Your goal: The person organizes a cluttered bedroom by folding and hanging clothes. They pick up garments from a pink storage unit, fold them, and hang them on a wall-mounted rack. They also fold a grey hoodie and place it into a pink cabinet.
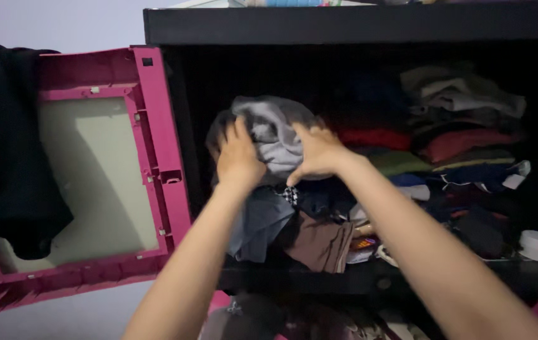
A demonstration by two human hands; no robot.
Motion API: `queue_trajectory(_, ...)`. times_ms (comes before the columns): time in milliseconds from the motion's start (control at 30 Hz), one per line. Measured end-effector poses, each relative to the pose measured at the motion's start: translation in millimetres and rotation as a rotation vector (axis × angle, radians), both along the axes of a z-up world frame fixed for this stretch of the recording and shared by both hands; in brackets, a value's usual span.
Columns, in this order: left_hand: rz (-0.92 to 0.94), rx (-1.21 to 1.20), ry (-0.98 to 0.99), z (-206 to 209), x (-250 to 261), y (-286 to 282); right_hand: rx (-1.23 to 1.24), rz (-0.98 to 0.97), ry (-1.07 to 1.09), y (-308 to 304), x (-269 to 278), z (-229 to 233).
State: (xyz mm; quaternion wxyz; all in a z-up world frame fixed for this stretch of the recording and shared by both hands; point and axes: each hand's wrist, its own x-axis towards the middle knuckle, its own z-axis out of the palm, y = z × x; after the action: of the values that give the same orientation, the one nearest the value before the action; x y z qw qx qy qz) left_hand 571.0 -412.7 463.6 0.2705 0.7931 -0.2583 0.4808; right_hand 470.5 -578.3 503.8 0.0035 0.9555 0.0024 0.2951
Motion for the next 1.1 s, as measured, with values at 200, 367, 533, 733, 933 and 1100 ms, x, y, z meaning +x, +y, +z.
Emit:
queue_trajectory(200,0.169,0.317,-0.031,-10,-39,3,-0.037,-0.084,0.069,-10,37,-8)
queue_trajectory(367,0.038,0.362,0.447,-15,-22,6,-0.051,-0.021,0.135,-4,32,-19)
queue_trajectory(533,0.0,0.315,0.39,-23,19,-2,-0.005,-0.082,0.077,3,52,-32)
queue_trajectory(733,-0.06,0.176,0.651,-20,50,-9,-0.047,-0.194,-0.144,11,97,-26)
queue_trajectory(933,0.002,0.318,0.53,-37,28,5,0.061,-0.103,-0.101,9,76,-47)
queue_trajectory(1100,-0.12,0.309,0.541,-68,17,23,0.035,-0.023,0.019,-3,44,-50)
